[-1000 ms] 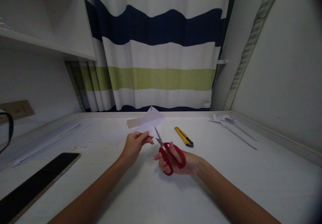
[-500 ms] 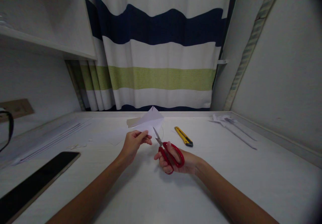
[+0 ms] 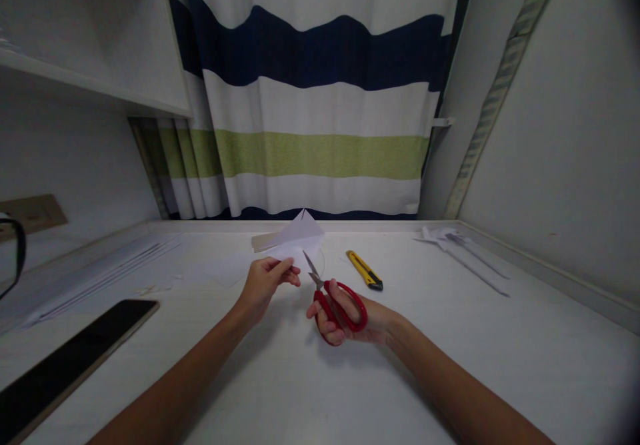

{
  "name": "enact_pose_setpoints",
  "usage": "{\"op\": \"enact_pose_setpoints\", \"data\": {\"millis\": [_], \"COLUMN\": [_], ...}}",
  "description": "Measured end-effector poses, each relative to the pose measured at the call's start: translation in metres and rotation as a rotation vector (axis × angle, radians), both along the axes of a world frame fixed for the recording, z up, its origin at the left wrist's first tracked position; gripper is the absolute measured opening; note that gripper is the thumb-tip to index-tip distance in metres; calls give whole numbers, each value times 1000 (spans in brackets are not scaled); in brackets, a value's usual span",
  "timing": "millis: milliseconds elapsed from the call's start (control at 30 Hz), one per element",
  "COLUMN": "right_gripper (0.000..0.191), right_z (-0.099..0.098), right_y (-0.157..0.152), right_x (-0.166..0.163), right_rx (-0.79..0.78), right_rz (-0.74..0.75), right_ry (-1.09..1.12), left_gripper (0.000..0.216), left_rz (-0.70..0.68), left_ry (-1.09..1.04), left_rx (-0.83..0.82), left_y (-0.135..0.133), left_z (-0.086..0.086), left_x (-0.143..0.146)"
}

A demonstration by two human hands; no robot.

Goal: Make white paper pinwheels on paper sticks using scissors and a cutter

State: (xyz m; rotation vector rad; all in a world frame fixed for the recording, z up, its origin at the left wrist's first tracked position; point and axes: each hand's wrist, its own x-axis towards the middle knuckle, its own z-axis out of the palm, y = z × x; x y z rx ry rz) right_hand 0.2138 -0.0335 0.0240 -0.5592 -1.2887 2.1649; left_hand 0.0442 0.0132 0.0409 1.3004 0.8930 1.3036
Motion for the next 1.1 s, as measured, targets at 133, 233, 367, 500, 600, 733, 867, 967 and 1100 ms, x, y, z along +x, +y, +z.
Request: {"op": "enact_pose_setpoints", "data": {"millis": [133, 233, 367, 500, 600, 733, 867, 967, 1100], "right_gripper": [58, 58, 58, 57, 57, 55, 53, 52, 51], "right_z": [-2, -4, -4, -3, -4, -5, -2, 0, 0], "right_y": [1, 1, 1, 2, 3, 2, 0, -2, -1], "right_x": [0, -1, -2, -3, -3, -5, -7, -7, -6], "right_rx": [32, 39, 48, 65, 52, 60, 61, 67, 61], "right_rz": [-15, -16, -37, -50, -60, -62, -99, -121, -123], "right_ry": [1, 0, -17, -27, -45, -47, -76, -80, -76], "left_gripper": [20, 20, 20, 20, 19, 15, 15, 15, 20], "left_rz": [-10, -10, 3, 24, 35, 33, 40, 11, -18], "left_ry": [0, 11, 48, 109, 106, 83, 35, 79, 104], "left_rx": [7, 7, 13, 47, 54, 77, 106, 91, 95], "left_y": [0, 1, 1, -2, -3, -3, -2, -3, -4], "left_z": [-1, -1, 0, 2, 3, 2, 1, 3, 4], "left_x": [0, -1, -1, -1, 1, 2, 3, 2, 1]}}
